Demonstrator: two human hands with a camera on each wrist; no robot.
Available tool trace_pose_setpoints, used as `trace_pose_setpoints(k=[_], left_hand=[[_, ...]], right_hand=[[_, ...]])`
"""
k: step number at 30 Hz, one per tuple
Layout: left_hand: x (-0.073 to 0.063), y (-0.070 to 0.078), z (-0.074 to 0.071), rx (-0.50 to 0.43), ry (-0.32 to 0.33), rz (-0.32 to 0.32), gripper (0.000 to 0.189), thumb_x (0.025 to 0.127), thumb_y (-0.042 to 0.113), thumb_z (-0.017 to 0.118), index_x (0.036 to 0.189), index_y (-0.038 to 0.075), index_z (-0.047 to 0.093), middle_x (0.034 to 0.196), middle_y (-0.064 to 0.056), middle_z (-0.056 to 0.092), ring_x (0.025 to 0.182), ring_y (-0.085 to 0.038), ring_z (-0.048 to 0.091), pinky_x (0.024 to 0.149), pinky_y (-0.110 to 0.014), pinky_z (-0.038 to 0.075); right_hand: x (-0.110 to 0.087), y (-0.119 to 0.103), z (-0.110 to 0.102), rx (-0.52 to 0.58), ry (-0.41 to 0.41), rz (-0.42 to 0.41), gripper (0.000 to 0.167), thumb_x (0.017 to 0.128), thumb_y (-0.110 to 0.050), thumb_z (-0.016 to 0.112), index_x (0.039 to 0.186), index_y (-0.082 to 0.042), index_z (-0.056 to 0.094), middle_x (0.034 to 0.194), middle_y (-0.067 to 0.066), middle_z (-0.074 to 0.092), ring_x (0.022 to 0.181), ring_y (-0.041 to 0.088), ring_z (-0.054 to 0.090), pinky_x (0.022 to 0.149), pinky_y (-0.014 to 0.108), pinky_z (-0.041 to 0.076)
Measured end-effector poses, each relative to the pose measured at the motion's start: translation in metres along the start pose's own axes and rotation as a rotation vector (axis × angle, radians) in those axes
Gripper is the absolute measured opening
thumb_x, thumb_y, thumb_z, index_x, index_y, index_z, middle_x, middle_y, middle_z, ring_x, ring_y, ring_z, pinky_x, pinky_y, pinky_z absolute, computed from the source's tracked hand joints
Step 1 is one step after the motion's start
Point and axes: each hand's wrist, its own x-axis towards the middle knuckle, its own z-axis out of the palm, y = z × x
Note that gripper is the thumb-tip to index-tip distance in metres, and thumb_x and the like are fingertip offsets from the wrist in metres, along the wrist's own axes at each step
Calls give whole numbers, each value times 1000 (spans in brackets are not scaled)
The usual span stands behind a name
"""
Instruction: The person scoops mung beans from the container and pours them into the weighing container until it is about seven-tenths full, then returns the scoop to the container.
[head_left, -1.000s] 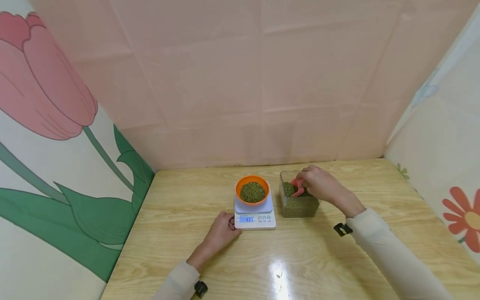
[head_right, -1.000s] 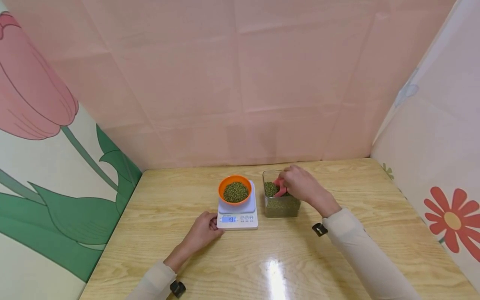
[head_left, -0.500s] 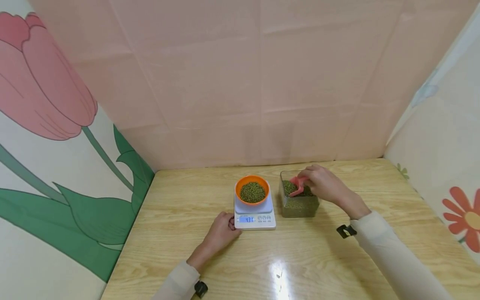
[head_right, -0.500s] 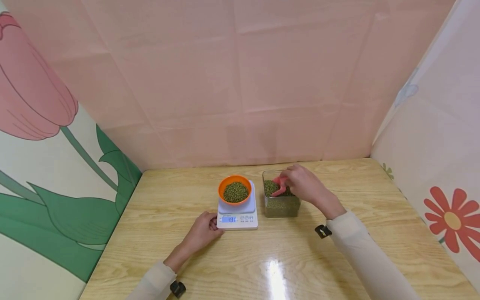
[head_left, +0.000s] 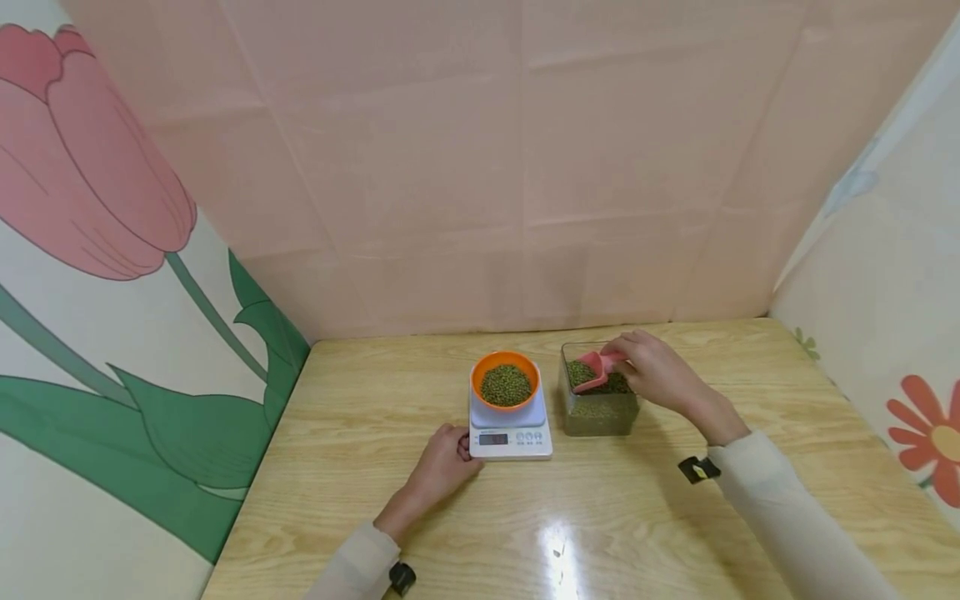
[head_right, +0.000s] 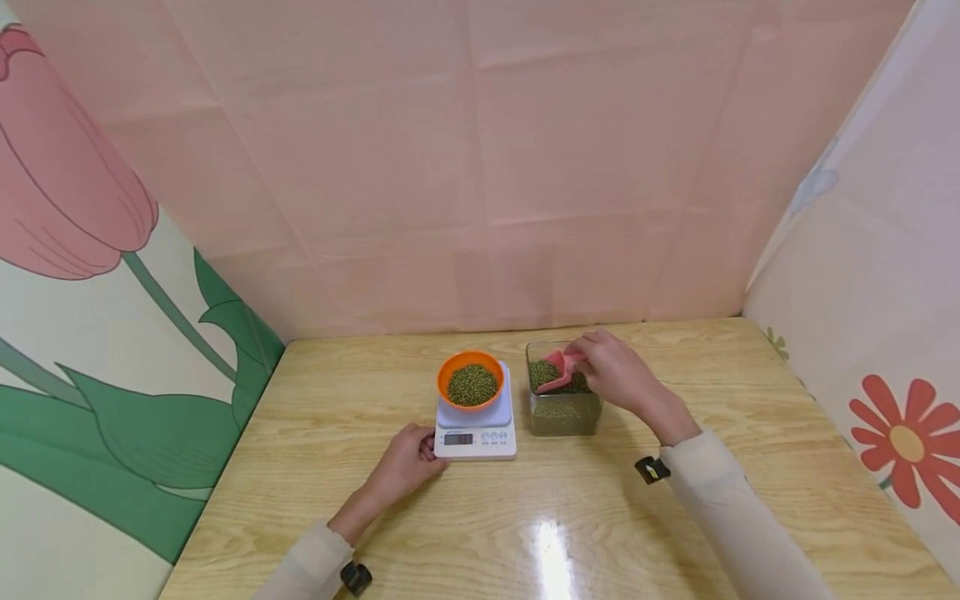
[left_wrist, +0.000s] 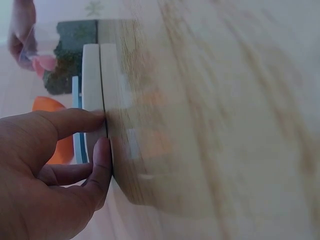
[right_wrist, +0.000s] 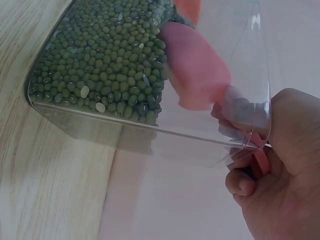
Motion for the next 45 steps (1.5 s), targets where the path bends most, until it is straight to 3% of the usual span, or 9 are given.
trace_pose_setpoints(k=[7, 20, 35, 45], left_hand=[[0, 1, -1, 1, 0, 5, 24, 89, 8, 81, 110, 2, 72, 93, -5, 58, 88, -14, 50, 67, -19, 46], [-1, 1, -1, 8, 7, 6, 23, 87, 6, 81, 108, 1, 71, 92, -6, 57, 87, -15, 50, 67, -19, 44], [-1, 1, -1, 18, 13, 17, 23, 87, 4, 81, 107, 0, 71, 92, -7, 57, 87, -15, 50, 67, -19, 44], [0, 1, -1, 14, 9, 14, 22, 87, 4, 80, 106, 1, 71, 92, -8, 57, 87, -15, 49, 67, -19, 43]], right_hand=[[-2, 1, 0, -6, 24, -7, 22, 94, 3, 74, 116, 1, 76, 111, 18, 77, 107, 40, 70, 95, 59, 56], [-7, 5, 0, 20, 31, 75, 24, 95, -4, 75, 119, -1, 75, 114, 20, 75, 109, 41, 68, 97, 63, 52], [-11, 11, 2, 65, 64, 115, 23, 98, -7, 73, 120, -1, 75, 115, 18, 75, 108, 38, 66, 94, 61, 52], [-15, 15, 5, 86, 106, 99, 19, 98, -8, 74, 116, -1, 75, 109, 14, 75, 103, 34, 66, 87, 57, 52]])
